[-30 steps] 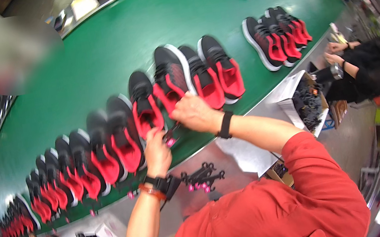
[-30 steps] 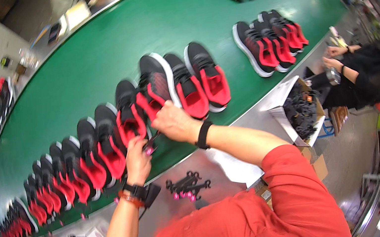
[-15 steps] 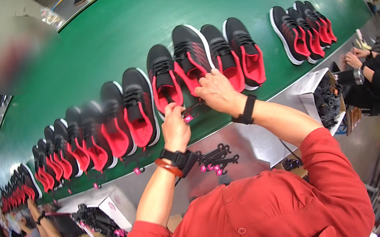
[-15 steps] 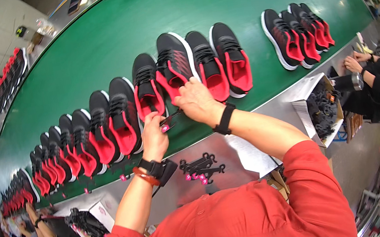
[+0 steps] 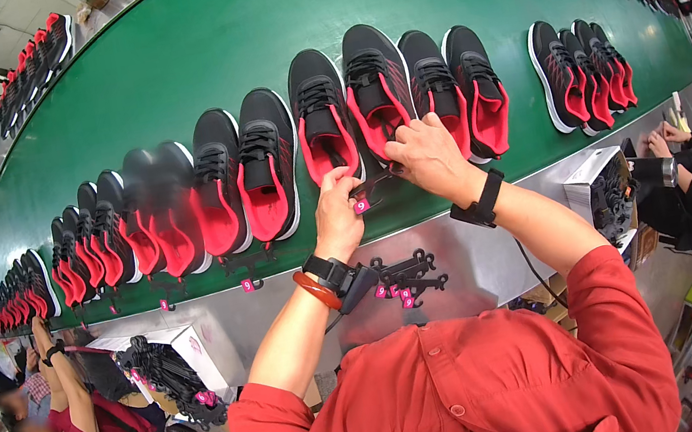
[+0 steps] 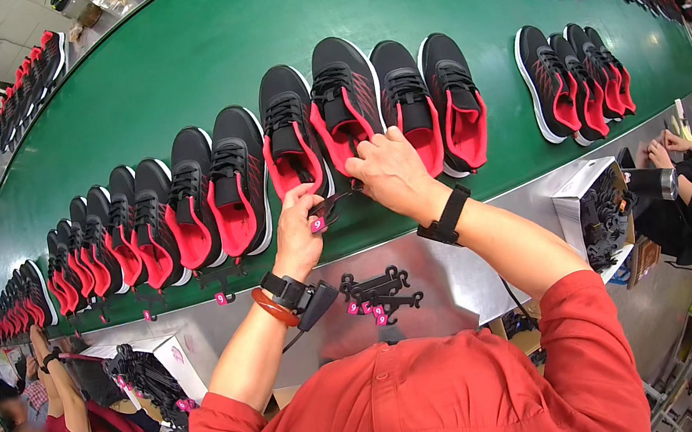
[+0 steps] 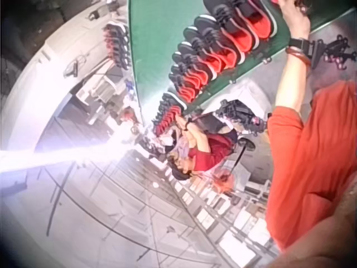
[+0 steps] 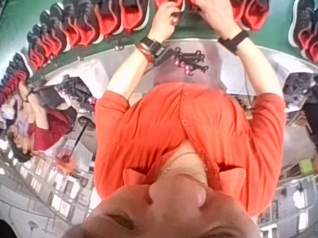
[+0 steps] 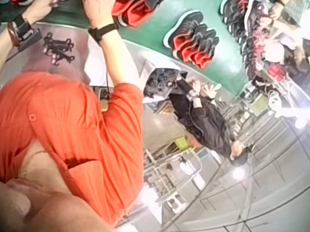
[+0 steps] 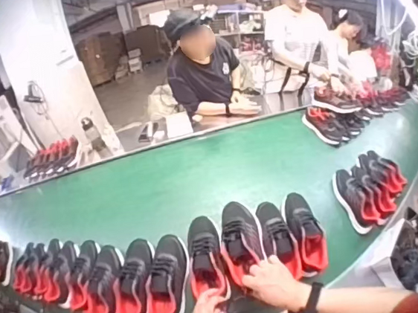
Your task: The recorder is attaching size tags or small clips to sneakers on a factory production line.
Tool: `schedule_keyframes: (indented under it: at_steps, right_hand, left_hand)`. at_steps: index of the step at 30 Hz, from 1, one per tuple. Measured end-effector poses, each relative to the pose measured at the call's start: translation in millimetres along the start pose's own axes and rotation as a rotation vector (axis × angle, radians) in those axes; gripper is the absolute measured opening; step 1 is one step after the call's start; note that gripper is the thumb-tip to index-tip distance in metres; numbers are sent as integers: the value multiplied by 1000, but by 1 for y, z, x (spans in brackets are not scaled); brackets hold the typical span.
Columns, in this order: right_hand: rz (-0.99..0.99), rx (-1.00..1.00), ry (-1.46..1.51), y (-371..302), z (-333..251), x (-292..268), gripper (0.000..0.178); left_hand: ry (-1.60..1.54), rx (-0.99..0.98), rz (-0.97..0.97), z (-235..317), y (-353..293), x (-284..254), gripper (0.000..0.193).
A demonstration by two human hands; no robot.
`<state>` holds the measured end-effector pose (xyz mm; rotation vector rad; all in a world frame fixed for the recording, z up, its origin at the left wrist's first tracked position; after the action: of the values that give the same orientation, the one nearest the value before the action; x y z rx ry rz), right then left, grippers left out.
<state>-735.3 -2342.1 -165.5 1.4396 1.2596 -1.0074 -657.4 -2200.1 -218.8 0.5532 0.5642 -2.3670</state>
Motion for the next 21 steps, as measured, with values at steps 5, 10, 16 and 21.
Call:
schedule_keyframes:
  at_steps: [5, 10, 16, 21]
  right_hand:
    - [-25, -34, -111, 5, -11, 10, 6]
    - [-175, -2, -191, 29, -9, 9, 9]
    - [140, -46, 70, 12, 9, 1, 20]
    - [108, 1, 223, -14, 0, 44, 29]
  left_hand:
    - [259, 53, 97, 20, 1, -19, 23]
    - [254, 61, 177, 26, 7, -33, 20]
    - [-8, -2, 7, 11, 2, -6, 30]
    - [345, 63, -21, -10, -9, 5, 35]
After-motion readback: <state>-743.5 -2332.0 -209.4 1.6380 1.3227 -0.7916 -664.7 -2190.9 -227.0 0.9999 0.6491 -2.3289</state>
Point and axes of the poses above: each hand's wrist, its own y-axis towards the middle knuckle, its own x-axis out of the palm, z = x × y, the point moved 7 cm from there along y, towards the middle knuckle, and after that the axes turned 8 degrees about -x, right-handed, at the moved point
